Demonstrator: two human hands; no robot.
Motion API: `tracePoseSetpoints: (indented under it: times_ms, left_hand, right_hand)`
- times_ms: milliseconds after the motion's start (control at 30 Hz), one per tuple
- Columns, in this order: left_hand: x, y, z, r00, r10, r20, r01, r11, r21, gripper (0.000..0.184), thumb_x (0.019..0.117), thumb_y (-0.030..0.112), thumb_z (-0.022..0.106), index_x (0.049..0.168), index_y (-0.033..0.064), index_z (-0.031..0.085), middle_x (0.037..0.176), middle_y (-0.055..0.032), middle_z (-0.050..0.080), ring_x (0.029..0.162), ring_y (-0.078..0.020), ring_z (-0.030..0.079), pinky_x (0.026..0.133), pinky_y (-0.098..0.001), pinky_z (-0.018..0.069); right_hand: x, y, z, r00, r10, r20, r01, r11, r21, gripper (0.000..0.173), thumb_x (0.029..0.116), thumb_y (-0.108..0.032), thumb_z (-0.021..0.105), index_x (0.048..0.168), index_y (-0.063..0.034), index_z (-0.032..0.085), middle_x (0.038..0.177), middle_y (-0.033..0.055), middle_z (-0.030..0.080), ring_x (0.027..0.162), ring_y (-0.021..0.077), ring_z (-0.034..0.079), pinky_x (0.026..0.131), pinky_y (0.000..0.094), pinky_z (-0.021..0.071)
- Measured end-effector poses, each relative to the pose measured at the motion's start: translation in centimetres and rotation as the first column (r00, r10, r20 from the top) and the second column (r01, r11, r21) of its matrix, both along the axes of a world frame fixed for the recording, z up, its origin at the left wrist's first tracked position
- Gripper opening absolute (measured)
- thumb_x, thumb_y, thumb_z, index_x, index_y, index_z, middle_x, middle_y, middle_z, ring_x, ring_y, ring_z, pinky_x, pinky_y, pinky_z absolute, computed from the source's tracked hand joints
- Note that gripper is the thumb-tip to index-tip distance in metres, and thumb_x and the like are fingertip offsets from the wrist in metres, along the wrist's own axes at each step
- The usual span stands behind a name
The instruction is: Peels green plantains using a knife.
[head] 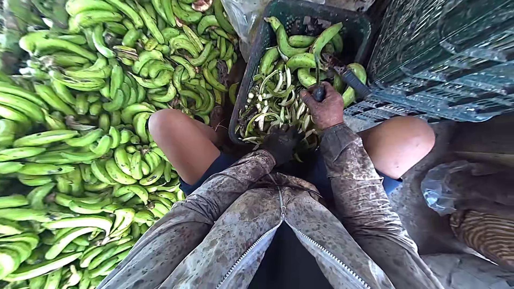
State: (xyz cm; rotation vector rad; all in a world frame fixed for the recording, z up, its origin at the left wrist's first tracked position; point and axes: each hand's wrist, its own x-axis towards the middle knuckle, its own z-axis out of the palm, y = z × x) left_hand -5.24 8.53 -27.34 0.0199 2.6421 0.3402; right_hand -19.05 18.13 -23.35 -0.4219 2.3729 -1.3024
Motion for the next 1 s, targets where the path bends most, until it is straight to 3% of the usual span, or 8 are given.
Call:
tracePoseSetpoints:
  times_ms: [100,267,367,433,533,700,900,1000]
  left_hand:
    - [-1.1,1.3,1.3,0.983,-0.012,0.181,0.019,0.999,-0.038,0.047,0.0844,0.021,0.076,0.129,0.0112,0.064,0.139,-0.0173,0.058,0.128,-0.0422,0.053,0.106,-0.0639,0.0403]
    - [-1.5,-1.0,2.2,0.944,0.299,0.141,-0.317,0.939,0.134,0.054,0.0826,0.027,0.075,0.136,0.0279,0.065,0.14,-0.0139,0.058,0.13,-0.0365,0.054,0.103,-0.0614,0.0464]
    - [-0.7,-5.1,5.5,0.721,0.671,0.174,-0.634,0.538,0.556,0.057,0.0854,0.02,0.082,0.138,0.0118,0.061,0.132,-0.0123,0.064,0.121,-0.0246,0.062,0.104,-0.0487,0.0513]
    - [-0.1,-7.7,7.4,0.611,0.757,0.232,-0.585,0.235,0.777,0.058,0.0874,0.019,0.079,0.139,0.0063,0.056,0.122,-0.0123,0.068,0.108,-0.0206,0.068,0.095,-0.042,0.058]
    - [-0.3,-10.0,10.5,0.585,0.72,0.373,-0.427,-0.118,0.897,0.047,0.1033,0.024,0.06,0.145,0.0084,0.047,0.125,-0.0118,0.065,0.103,-0.0227,0.069,0.085,-0.042,0.0615]
    - [-3.3,-11.9,11.0,0.517,0.789,0.331,-0.342,-0.165,0.925,0.052,0.1118,0.045,0.029,0.14,0.0089,0.053,0.121,-0.0085,0.065,0.106,-0.0154,0.065,0.092,-0.0374,0.0565]
    - [-4.7,-14.2,6.5,0.313,0.783,0.538,-0.4,-0.406,0.822,0.052,0.1084,0.052,0.036,0.127,0.0105,0.061,0.103,-0.0095,0.068,0.088,-0.019,0.068,0.076,-0.0388,0.0592]
    - [-5.0,-13.3,6.0,0.299,0.752,0.587,-0.485,-0.41,0.772,0.045,0.1071,0.048,0.043,0.129,0.0119,0.059,0.104,-0.0082,0.067,0.089,-0.0178,0.067,0.077,-0.0393,0.0587]
  right_hand:
    - [-1.0,1.3,1.8,1.0,0.02,-0.006,-0.02,1.0,0.009,0.055,0.0917,-0.041,0.076,0.13,-0.0043,0.062,0.11,0.0143,0.07,0.095,0.022,0.068,0.091,0.0437,0.0545]
    - [-3.6,3.7,5.8,0.99,0.06,-0.125,-0.051,0.996,0.073,0.063,0.0944,-0.042,0.072,0.141,-0.0036,0.056,0.126,0.0191,0.067,0.115,0.0274,0.067,0.104,0.0483,0.0511]
    - [-4.0,4.6,5.5,0.989,0.027,-0.142,-0.037,0.997,-0.068,0.058,0.096,-0.041,0.067,0.14,-0.0039,0.056,0.121,0.0166,0.068,0.096,0.0219,0.071,0.088,0.0436,0.0594]
    - [-2.7,4.4,4.0,0.991,0.051,-0.122,-0.07,0.985,-0.158,0.057,0.0966,-0.039,0.066,0.141,-0.0044,0.054,0.119,0.0149,0.068,0.093,0.0201,0.071,0.084,0.0425,0.0615]
    - [0.1,2.7,1.5,0.984,0.174,-0.027,-0.176,0.974,-0.14,0.054,0.098,-0.032,0.068,0.141,-0.0021,0.054,0.118,0.0205,0.068,0.103,0.0281,0.069,0.094,0.0512,0.0565]
    - [2.1,-0.6,1.0,0.945,0.326,0.007,-0.321,0.933,-0.162,0.05,0.1049,-0.04,0.054,0.137,-0.0017,0.058,0.114,0.0187,0.069,0.097,0.0243,0.069,0.09,0.0466,0.0561]
    - [2.2,-2.6,0.6,0.911,0.405,-0.078,-0.412,0.893,-0.182,0.047,0.1052,-0.042,0.05,0.128,-0.0035,0.064,0.112,0.0127,0.072,0.102,0.0185,0.069,0.094,0.0433,0.0557]
    - [2.7,-3.8,0.2,0.871,0.484,-0.085,-0.491,0.861,-0.133,0.044,0.1039,-0.04,0.054,0.125,-0.0024,0.065,0.106,0.015,0.072,0.096,0.0245,0.07,0.089,0.0496,0.0569]
